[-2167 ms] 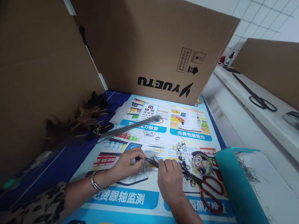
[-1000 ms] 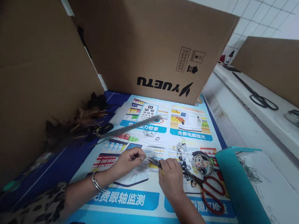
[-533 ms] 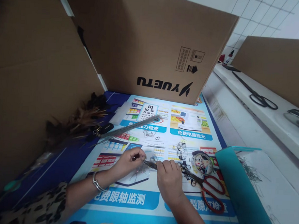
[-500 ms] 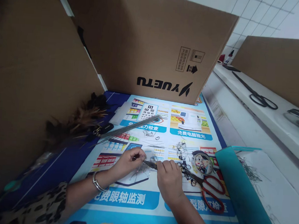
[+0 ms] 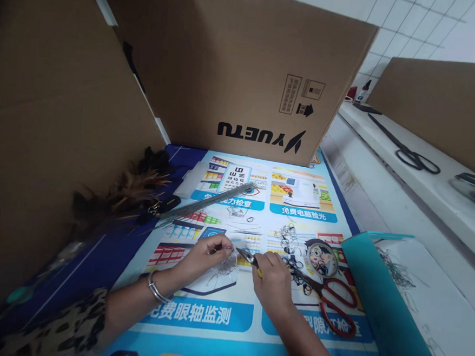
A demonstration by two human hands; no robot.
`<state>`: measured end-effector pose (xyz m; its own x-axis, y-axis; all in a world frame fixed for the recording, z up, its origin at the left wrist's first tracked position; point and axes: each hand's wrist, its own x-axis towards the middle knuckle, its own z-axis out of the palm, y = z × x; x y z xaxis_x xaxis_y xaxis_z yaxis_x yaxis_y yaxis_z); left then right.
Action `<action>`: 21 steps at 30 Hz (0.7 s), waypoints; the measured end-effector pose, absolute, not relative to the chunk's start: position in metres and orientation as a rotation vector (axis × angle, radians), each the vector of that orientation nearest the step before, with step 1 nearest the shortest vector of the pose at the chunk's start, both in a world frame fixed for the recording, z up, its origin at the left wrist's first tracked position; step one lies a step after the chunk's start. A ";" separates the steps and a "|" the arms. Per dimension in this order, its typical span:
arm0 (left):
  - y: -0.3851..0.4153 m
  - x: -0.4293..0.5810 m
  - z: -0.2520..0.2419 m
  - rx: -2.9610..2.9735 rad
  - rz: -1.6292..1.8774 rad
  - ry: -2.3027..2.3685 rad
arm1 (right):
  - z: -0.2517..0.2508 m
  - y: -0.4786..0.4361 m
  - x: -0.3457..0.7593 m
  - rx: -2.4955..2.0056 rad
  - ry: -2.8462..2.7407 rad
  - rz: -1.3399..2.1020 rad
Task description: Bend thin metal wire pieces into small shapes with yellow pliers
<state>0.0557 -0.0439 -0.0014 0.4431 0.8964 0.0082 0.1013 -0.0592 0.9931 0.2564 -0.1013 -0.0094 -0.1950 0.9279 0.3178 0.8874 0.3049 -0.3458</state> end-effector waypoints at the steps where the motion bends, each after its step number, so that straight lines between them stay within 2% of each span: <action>1: -0.044 0.056 -0.001 1.485 0.828 0.919 | -0.010 -0.101 0.257 -1.618 -2.114 0.121; 21: -0.043 0.055 0.002 1.325 0.847 0.871 | -0.012 -0.101 0.255 -1.635 -2.106 0.238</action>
